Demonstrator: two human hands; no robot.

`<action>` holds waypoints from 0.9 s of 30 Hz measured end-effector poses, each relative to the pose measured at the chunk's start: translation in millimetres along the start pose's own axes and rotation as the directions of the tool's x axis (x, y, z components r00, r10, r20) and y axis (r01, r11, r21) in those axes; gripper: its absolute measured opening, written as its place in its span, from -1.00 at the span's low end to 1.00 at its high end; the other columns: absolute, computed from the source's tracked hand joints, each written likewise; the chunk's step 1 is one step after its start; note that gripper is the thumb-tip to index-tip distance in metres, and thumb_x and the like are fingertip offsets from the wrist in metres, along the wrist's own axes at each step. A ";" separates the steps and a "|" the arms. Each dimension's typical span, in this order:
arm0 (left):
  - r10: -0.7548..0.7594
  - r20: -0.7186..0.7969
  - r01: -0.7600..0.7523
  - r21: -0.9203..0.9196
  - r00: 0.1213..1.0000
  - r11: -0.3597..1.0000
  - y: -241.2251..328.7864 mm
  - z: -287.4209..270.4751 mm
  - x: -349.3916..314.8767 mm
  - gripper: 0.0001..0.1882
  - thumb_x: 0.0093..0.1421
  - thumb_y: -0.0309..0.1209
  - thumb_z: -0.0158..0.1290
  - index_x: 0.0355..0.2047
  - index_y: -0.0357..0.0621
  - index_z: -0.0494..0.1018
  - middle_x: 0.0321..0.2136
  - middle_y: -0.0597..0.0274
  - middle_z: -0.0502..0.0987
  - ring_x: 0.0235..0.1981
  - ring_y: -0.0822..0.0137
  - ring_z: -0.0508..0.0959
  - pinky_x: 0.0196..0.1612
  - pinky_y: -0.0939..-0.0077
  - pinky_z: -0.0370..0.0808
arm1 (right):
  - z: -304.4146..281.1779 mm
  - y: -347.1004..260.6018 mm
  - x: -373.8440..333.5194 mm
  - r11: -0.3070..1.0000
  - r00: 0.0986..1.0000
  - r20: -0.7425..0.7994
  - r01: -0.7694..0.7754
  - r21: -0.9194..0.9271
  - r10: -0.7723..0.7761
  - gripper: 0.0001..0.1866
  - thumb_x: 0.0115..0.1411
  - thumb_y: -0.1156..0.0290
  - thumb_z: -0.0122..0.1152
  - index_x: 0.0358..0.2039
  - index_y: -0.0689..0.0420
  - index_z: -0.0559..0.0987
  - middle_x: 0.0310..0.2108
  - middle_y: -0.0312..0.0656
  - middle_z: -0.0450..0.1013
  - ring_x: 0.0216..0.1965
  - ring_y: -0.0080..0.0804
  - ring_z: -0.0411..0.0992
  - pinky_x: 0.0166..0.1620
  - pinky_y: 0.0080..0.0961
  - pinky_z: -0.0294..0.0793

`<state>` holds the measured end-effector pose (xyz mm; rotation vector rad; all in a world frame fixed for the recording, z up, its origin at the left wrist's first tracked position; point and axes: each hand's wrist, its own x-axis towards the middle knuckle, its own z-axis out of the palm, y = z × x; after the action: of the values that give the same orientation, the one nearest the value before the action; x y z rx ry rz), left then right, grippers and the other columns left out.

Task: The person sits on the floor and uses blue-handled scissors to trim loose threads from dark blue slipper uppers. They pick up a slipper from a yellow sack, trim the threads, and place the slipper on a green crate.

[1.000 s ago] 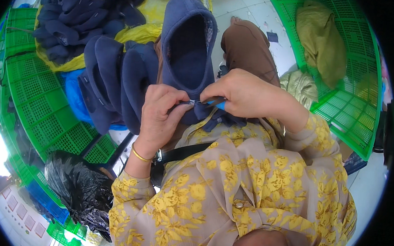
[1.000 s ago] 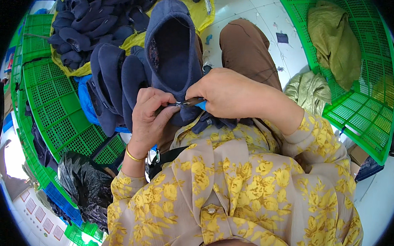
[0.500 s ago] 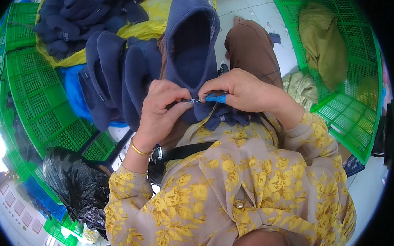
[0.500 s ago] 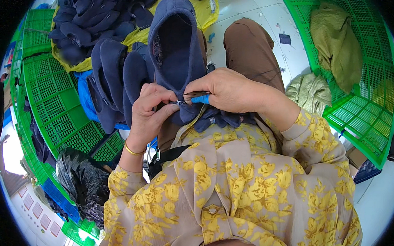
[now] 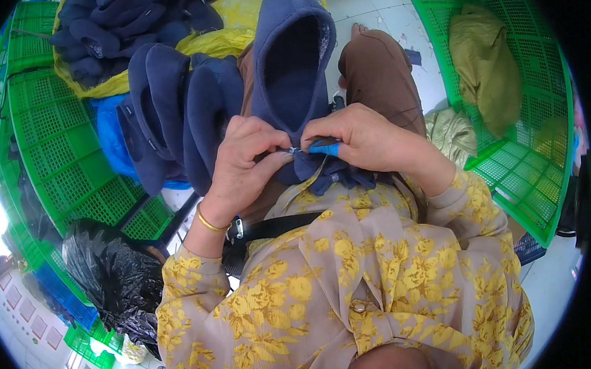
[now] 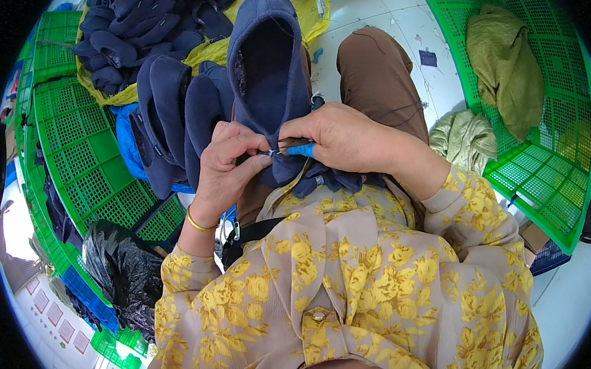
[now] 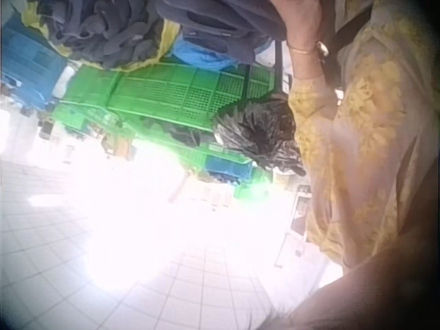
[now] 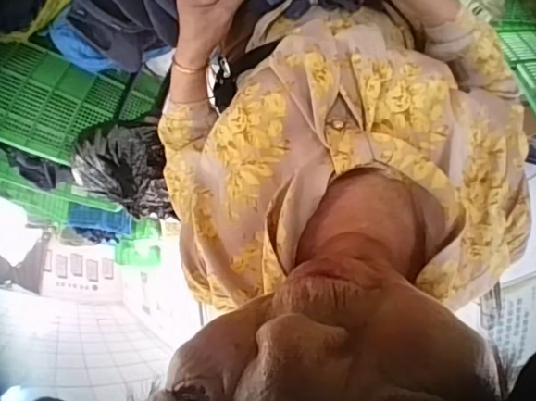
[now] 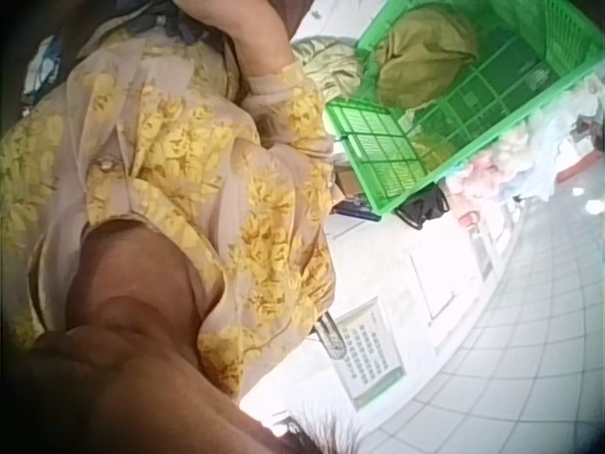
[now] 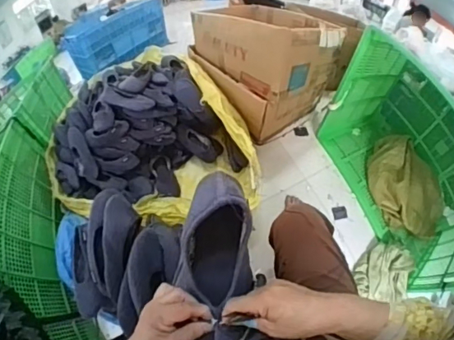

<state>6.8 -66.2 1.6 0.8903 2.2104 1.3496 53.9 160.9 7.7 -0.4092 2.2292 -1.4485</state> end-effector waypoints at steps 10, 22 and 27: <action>0.011 0.030 -0.010 -0.023 0.999 1.000 -3.4 -2.6 -0.5 -0.86 -0.06 -0.52 0.25 -0.44 -0.11 0.55 -0.52 0.38 0.40 -0.37 0.39 0.34 -0.23 0.54 0.25 | 1.7 0.3 -0.1 0.994 0.995 -0.065 0.068 -0.086 -0.074 -0.82 0.01 0.63 0.09 -0.33 0.17 0.49 -0.50 0.04 0.47 -0.39 0.07 0.46 -0.34 -0.18 0.41; 0.047 -0.001 -0.047 0.014 0.999 0.999 -2.2 1.8 1.8 -0.85 -0.03 -0.54 0.23 -0.41 -0.11 0.54 -0.48 0.37 0.43 -0.38 0.35 0.34 -0.28 0.52 0.25 | 16.9 -5.9 -1.7 0.999 0.999 -0.008 -0.041 -0.021 0.041 -0.63 0.06 0.63 0.02 -0.11 0.06 0.28 -0.45 0.06 0.47 -0.35 0.13 0.48 -0.34 -0.08 0.41; 0.056 0.027 -0.057 0.054 0.998 0.997 0.1 1.2 4.8 -0.85 -0.04 -0.55 0.21 -0.41 -0.12 0.53 -0.48 0.34 0.43 -0.37 0.30 0.33 -0.27 0.50 0.26 | 19.5 -5.2 -5.1 0.999 0.999 0.001 -0.046 -0.009 0.046 -0.66 0.09 0.59 -0.02 -0.10 0.06 0.28 -0.44 0.06 0.48 -0.38 0.15 0.47 -0.36 -0.05 0.41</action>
<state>4.1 -62.0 1.1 0.9912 2.2281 1.3016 68.4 146.0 6.8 -0.3597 2.2302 -1.4150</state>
